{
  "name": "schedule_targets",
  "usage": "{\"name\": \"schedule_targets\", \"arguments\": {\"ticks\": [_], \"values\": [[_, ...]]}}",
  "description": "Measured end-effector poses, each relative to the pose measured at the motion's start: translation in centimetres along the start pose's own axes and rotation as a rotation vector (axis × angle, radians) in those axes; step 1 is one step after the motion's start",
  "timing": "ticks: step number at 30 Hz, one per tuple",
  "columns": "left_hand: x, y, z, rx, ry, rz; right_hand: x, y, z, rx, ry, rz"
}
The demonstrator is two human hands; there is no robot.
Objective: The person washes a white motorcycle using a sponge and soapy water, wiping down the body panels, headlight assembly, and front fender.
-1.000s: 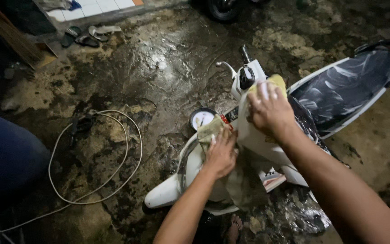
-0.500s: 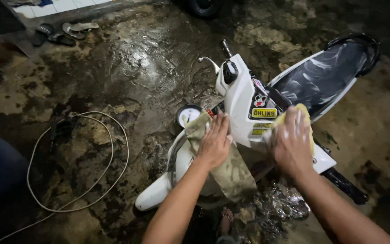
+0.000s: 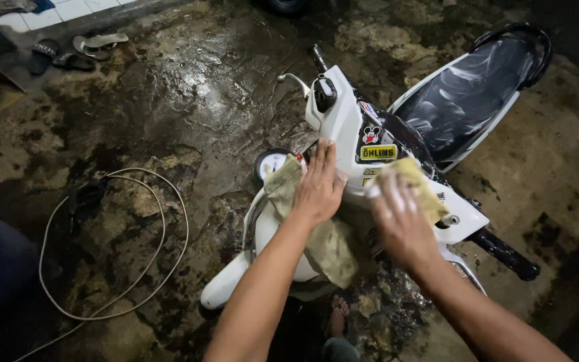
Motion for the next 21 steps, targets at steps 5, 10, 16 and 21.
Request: {"name": "schedule_targets", "arguments": {"ticks": [5,10,16,21], "values": [[-0.2,-0.1,-0.3,-0.018,0.019,-0.046,-1.0,1.3,-1.8,0.212,-0.076,-0.271],[0.0,-0.6,-0.8,0.044,0.097,-0.021,-1.8,2.8,-0.2,0.436,-0.027,-0.230],[-0.5,-0.2,-0.7,-0.006,0.073,-0.110,-0.8,0.6,-0.7,0.265,-0.298,-0.375],[-1.0,0.0,-0.9,-0.001,0.120,-0.156,-1.0,2.8,-0.1,0.089,-0.012,-0.239]]}}
Point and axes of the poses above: each hand's wrist, its own y-axis towards the middle knuckle, its own x-axis out of the palm, z = x × y, the point moved 4 cm from there along y, towards the middle knuckle, and after that the axes turned 11 degrees about x, right-handed, at the moved point
